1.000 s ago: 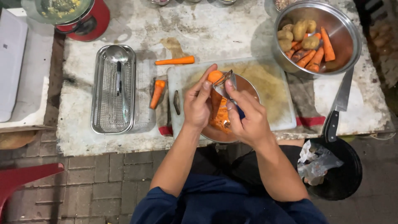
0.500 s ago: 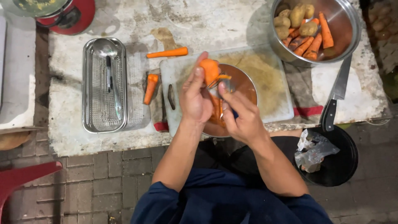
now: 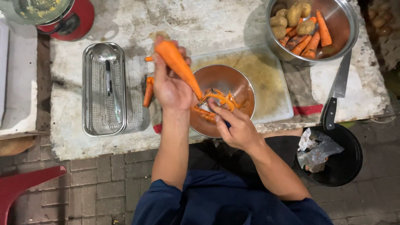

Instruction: The person peels several carrots using a vegetable peeler over a metal bowl, then slices one carrot into rounds on a cutting board with a knife. The person washes the carrot under a tap and resumes peeling another carrot.

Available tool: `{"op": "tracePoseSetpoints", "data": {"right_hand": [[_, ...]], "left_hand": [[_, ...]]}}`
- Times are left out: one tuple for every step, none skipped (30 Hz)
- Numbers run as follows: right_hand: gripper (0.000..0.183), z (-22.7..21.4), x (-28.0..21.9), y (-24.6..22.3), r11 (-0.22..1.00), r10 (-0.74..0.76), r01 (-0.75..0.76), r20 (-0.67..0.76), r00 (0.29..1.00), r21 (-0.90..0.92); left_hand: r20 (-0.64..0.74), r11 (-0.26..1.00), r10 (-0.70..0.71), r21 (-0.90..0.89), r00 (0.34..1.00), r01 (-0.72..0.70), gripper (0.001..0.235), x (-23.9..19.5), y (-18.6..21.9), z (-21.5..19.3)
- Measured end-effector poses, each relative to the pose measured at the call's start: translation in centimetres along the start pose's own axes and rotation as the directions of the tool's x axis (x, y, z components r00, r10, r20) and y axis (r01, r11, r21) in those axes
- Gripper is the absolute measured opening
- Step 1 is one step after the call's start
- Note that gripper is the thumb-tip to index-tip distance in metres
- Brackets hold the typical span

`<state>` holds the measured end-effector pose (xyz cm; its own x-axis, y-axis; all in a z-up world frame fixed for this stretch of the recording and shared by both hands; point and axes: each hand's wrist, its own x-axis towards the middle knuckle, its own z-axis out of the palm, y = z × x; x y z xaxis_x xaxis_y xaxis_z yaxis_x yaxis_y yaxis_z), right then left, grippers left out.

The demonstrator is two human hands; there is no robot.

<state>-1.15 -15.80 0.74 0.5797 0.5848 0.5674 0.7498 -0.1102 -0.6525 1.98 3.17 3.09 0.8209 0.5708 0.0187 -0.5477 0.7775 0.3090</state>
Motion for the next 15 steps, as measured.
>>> {"op": "tracePoseSetpoints", "data": {"right_hand": [[0.036,-0.1,0.0,0.0,1.000,-0.003,0.003,-0.002,1.000,-0.001],[0.037,-0.1,0.0,0.1,1.000,-0.005,0.005,0.020,1.000,0.020],[0.038,-0.1,-0.1,0.0,0.999,-0.006,0.004,0.046,0.999,0.047],[0.038,-0.5,-0.2,0.1,0.999,-0.008,0.006,0.048,0.999,0.051],[0.039,-0.8,-0.3,0.2,0.994,0.072,-0.078,0.082,0.994,0.076],[0.039,-1.1,-0.4,0.2,0.982,0.150,-0.161,0.119,0.982,0.097],[0.039,-1.5,0.2,0.1,0.982,0.148,-0.160,0.119,0.982,0.099],[0.034,-2.0,0.7,-0.1,0.971,0.155,-0.163,0.056,0.986,0.177],[0.030,-2.5,1.1,-0.3,0.954,0.173,-0.165,-0.008,0.985,0.250],[0.030,-3.0,1.3,-1.1,0.954,0.176,-0.168,-0.010,0.984,0.248],[0.032,-3.5,1.6,-1.8,0.894,0.239,-0.236,0.040,0.970,0.382],[0.035,-4.1,2.0,-2.6,0.810,0.293,-0.301,0.098,0.951,0.503],[0.035,-4.0,1.5,-1.9,0.814,0.289,-0.296,0.095,0.953,0.500],[0.035,-4.0,1.1,-1.3,0.806,0.281,-0.273,0.067,0.957,0.526],[0.036,-3.9,0.6,-0.6,0.796,0.275,-0.249,0.036,0.961,0.551]], "left_hand": [[0.003,1.000,0.001,0.000,1.000,-0.001,0.055,0.1,0.2,0.3],[0.030,1.000,0.014,0.011,0.999,-0.015,0.054,0.2,0.4,0.6],[0.051,0.999,0.030,0.024,0.998,-0.031,0.053,0.1,0.8,0.8],[0.049,0.999,0.034,0.026,0.998,-0.035,0.053,0.0,0.7,0.9],[0.033,0.996,0.037,0.084,0.999,-0.040,0.059,-0.1,0.6,1.0],[0.017,0.989,0.042,0.141,0.999,-0.044,0.066,-0.2,0.6,1.0],[0.017,0.989,0.044,0.143,0.999,-0.046,0.066,0.0,0.3,0.2],[0.021,0.981,0.031,0.192,0.999,-0.034,0.058,0.1,0.0,-0.6],[0.022,0.971,0.011,0.238,1.000,-0.016,0.051,0.2,-0.5,-1.4],[0.021,0.971,0.007,0.238,1.000,-0.012,0.051,-0.3,-0.7,-1.5],[0.063,0.954,0.002,0.300,0.998,-0.021,0.051,-0.6,-0.9,-1.5],[0.105,0.932,-0.004,0.361,0.994,-0.034,0.052,-0.9,-1.1,-1.4],[0.111,0.933,-0.003,0.357,0.994,-0.037,0.052,-1.2,-1.4,-1.4],[0.153,0.931,-0.006,0.361,0.988,-0.050,0.051,-1.6,-1.6,-1.3],[0.196,0.928,-0.013,0.366,0.981,-0.061,0.051,-1.8,-1.9,-1.2]]}}
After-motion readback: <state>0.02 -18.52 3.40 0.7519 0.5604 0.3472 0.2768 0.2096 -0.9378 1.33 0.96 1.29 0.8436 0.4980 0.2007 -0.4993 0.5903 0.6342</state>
